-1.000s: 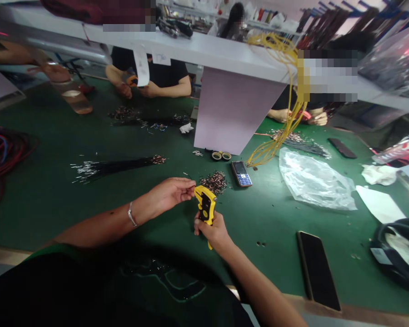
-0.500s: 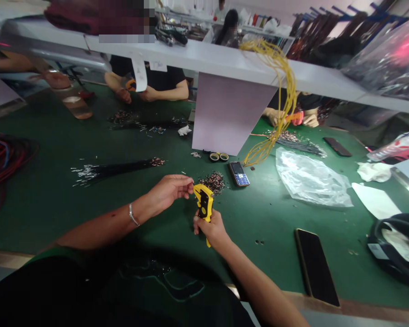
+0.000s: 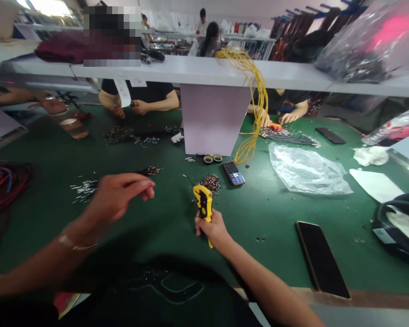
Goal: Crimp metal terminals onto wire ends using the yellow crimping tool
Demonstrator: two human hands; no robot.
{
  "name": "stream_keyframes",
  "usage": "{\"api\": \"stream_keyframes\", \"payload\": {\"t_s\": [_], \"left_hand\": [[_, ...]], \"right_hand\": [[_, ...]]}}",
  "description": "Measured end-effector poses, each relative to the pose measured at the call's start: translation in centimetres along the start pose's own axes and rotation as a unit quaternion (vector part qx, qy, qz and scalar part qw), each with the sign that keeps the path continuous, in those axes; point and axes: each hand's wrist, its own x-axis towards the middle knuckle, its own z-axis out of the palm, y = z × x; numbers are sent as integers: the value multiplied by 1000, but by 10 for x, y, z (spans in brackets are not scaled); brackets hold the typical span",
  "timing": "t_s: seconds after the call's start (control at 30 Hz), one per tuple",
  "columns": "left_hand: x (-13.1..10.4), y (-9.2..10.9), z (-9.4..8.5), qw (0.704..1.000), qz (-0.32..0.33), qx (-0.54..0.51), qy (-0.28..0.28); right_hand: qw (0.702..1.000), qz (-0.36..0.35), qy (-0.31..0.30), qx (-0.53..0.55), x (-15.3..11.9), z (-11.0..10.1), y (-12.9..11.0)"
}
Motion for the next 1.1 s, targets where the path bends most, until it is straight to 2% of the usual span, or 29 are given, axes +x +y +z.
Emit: {"api": "stream_keyframes", "payload": {"t_s": [0.03, 0.07, 0.1, 0.13, 0.17, 0.2, 0.3, 0.5, 0.87, 1.1], "left_hand": [[6, -9, 9, 999, -18, -5, -41], [11, -18, 18, 991, -73, -24, -109], [16, -26, 27, 984, -110, -52, -129], [21, -33, 36, 981, -120, -80, -126], [25, -38, 44, 974, -128, -113, -147], [28, -41, 51, 966, -128, -145, -172], [37, -41, 64, 953, -107, -210, -189], [48, -38, 72, 951, -82, -250, -162], [47, -32, 73, 972, -54, -201, -112], [52, -36, 72, 974, -57, -196, -102]], "right_hand": [[1000, -3, -3, -1, -1, 0, -1], [1000, -6, -9, -3, -2, 0, -1], [1000, -6, -13, -3, -2, 0, -2], [1000, -5, -17, -1, -3, 0, -2], [1000, -2, -20, 1, -3, 0, -2], [1000, 1, -23, 1, -3, 0, -1], [999, 6, -34, -3, -3, 1, 0], [999, 13, -37, -17, -3, 1, 0], [998, 20, -50, 17, 0, 0, 0], [997, 32, -49, 47, 3, 1, 7]]}}
